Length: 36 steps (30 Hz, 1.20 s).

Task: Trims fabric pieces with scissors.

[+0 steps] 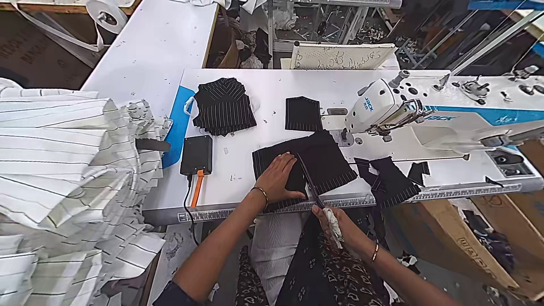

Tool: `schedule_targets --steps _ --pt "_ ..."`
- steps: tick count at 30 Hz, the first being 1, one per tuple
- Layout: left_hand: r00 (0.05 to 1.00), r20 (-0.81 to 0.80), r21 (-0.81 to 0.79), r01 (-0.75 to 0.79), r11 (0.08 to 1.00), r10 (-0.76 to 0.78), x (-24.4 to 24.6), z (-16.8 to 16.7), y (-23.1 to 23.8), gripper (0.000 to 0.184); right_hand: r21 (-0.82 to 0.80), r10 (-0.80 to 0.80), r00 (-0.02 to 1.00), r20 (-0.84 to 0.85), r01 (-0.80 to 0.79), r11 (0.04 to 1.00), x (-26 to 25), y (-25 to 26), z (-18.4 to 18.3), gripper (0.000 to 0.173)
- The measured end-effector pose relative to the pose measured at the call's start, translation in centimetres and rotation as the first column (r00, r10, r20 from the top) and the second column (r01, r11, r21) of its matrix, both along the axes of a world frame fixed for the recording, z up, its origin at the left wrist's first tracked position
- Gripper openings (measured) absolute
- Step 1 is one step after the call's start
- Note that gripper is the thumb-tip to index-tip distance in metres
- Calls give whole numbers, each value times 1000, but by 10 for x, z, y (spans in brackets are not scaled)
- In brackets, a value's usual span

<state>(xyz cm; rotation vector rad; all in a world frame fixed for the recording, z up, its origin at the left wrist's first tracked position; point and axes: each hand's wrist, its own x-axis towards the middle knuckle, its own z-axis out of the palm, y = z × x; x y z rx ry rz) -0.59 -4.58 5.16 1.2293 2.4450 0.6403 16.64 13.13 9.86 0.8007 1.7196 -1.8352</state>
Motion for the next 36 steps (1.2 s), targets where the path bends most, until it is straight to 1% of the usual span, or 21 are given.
schedule_targets --steps 4,9,12,16,19,21,23,24,26,27,29,30,32,34,36 --pt "1000 -11 22 -4 1000 4 0 -3 -1 112 34 29 999 -38 -27 999 -6 1 -2 32" --pt "1000 -6 56 -3 998 3 1 -3 -1 108 -18 -22 999 -23 22 1000 -7 1 -1 30" --pt "1000 -14 72 2 997 -1 1 -3 -1 103 -16 6 1000 -8 -6 1000 -17 4 4 31" --pt "999 -25 43 46 998 -45 0 1 -4 90 32 38 999 -24 -37 999 -20 12 2 29" --pt "993 -54 22 110 994 -109 -1 9 -14 77 38 34 999 -3 -34 999 -9 20 8 31" --pt "992 7 -3 127 992 -127 -2 20 -23 69 -7 34 999 10 -33 999 3 24 15 32" --pt "996 49 56 65 996 -68 0 24 -27 60 -33 48 998 45 -47 998 15 23 20 32" --pt "999 40 97 -2 995 -2 2 22 -27 57 -34 63 996 69 -61 998 20 21 20 31" --pt "983 8 119 -184 976 185 8 15 -17 52 -34 76 992 105 -73 997 27 17 18 29" --pt "961 -11 117 -273 955 276 10 10 -11 53 -35 73 991 108 -70 997 29 17 16 28" --pt "923 -7 62 -383 922 384 12 2 1 67 -33 65 994 90 -62 998 33 18 12 28" --pt "919 -10 20 -395 919 395 12 0 5 73 -36 63 995 72 -61 998 36 22 9 28" --pt "930 -25 -55 -366 929 366 13 -2 8 80 -28 74 996 41 -73 997 44 30 7 29" --pt "948 -31 -105 -317 943 316 10 -1 6 78 5 120 992 42 -120 993 47 42 7 31" --pt "960 -45 -103 -281 954 277 7 -3 4 70 29 150 987 53 -151 988 49 51 6 34"
